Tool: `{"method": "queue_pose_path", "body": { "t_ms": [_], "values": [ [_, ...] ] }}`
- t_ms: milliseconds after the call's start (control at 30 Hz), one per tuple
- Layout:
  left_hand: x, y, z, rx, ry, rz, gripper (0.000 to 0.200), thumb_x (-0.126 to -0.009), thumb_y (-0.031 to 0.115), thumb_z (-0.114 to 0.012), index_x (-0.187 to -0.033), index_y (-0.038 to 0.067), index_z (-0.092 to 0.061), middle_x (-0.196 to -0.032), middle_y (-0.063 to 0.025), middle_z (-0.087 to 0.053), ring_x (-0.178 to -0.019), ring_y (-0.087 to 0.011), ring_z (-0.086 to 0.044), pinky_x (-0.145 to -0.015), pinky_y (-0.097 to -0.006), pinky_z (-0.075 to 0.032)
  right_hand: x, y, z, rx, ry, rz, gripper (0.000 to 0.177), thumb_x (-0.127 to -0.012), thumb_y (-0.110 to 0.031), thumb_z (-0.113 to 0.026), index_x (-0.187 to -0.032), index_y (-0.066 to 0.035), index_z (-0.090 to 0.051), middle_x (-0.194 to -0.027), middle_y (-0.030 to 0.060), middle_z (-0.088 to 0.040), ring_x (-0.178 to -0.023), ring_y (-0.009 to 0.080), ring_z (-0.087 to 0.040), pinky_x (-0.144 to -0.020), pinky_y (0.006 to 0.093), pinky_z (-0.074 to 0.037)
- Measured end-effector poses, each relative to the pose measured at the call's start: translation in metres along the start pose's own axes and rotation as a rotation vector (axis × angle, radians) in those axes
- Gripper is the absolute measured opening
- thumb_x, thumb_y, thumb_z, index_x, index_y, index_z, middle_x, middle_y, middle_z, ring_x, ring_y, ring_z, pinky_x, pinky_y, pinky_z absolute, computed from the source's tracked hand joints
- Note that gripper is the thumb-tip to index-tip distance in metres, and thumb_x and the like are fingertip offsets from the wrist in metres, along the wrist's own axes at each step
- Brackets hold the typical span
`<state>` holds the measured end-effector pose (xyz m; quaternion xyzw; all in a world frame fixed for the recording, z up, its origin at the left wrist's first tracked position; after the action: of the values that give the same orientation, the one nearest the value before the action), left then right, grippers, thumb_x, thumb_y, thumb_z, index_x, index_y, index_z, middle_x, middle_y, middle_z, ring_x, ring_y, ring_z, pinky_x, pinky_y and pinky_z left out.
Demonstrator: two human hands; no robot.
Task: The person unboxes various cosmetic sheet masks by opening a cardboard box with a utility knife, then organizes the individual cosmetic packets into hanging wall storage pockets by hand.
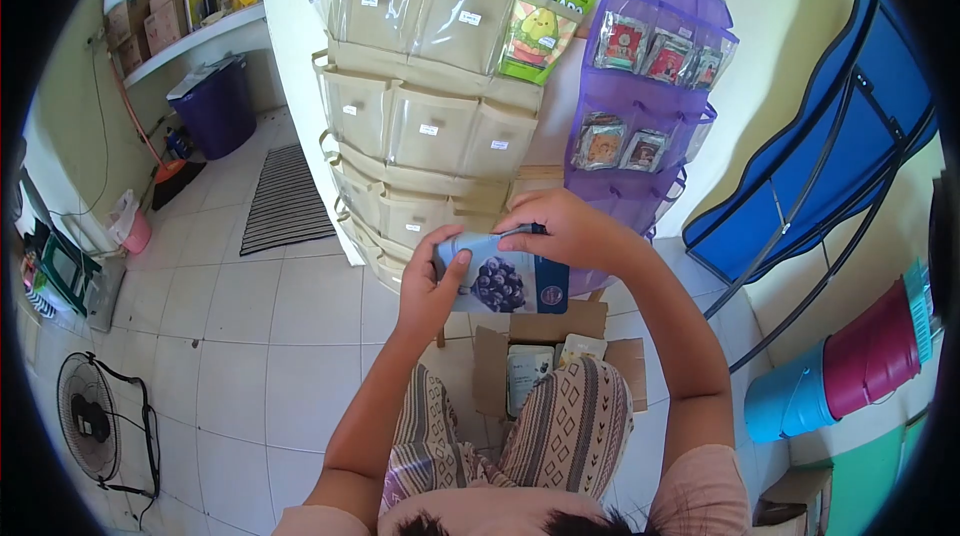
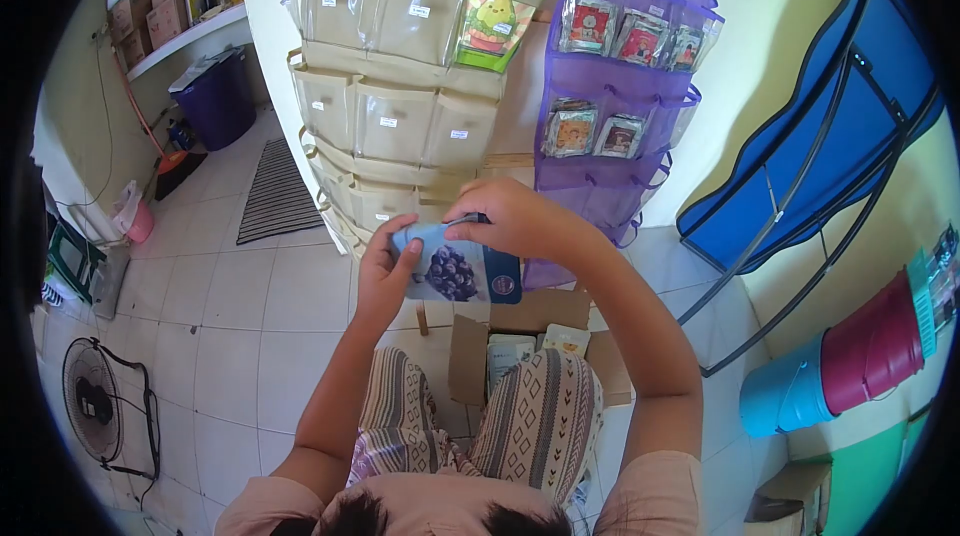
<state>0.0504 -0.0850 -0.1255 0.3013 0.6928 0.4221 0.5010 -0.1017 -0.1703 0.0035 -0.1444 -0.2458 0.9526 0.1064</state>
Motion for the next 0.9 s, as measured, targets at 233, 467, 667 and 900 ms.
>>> {"method": "queue_pose_path", "body": {
  "t_ms": [233, 467, 667, 900],
  "values": [
    [-0.023, -0.003, -0.018, 0.088, 0.081, 0.028, 0.024, -0.102, 0.020, -0.056, -0.118, 0.004, -0.050, -0.091, -0.0010, -0.056, -0.078, -0.0065, -0.050, -0.068, -0.0226, -0.044, 0.013, 0.005, 0.029, -0.307, 0.222, -0.101, 0.045, -0.083, -0.016, -0.075, -0.126, -0.006, -0.064, -0.112, 0.0073, -0.067, -0.105, 0.0160, -0.062, -0.092, 0.0309, -0.048],
    [-0.081, 0.045, -0.043, -0.180, -0.019, -0.158, 0.030, -0.100, 0.017, -0.058, -0.125, 0.004, -0.049, -0.099, -0.0054, -0.057, -0.090, -0.0114, -0.054, -0.081, -0.0280, -0.046, 0.022, 0.024, 0.063, -0.470, 0.322, -0.337, 0.044, -0.084, -0.011, -0.075, -0.127, -0.010, -0.066, -0.105, 0.0016, -0.070, -0.095, 0.0101, -0.063, -0.090, 0.0285, -0.049],
    [-0.131, 0.106, -0.030, -1.031, 0.109, -0.798, 0.037, -0.090, 0.019, -0.064, -0.125, 0.009, -0.057, -0.112, -0.0148, -0.057, -0.105, -0.0298, -0.057, -0.091, -0.0427, -0.044, 0.013, 0.039, 0.147, -0.380, 0.581, -0.058, 0.041, -0.086, -0.013, -0.071, -0.126, -0.005, -0.065, -0.106, 0.0019, -0.069, -0.097, 0.0115, -0.062, -0.091, 0.0285, -0.048],
    [-0.174, 0.089, -0.023, -1.424, -0.214, -0.754, 0.025, -0.087, 0.015, -0.064, -0.112, 0.013, -0.063, -0.113, -0.0083, -0.060, -0.101, -0.0298, -0.060, -0.086, -0.0450, -0.045, -0.048, 0.092, 0.146, -0.140, 0.414, 0.096, 0.035, -0.092, -0.013, -0.065, -0.127, -0.005, -0.065, -0.107, 0.0000, -0.069, -0.092, 0.0083, -0.057, -0.089, 0.0246, -0.046]
  ]
}}
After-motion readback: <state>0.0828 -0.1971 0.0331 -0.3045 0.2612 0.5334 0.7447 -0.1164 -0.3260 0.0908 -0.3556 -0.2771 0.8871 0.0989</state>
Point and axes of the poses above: each hand's wrist, its own x-axis away from the middle knuckle, its own z-axis out of the back of the hand, y = z × x, the point moved 4 cm from there along -x, towards the middle knuckle
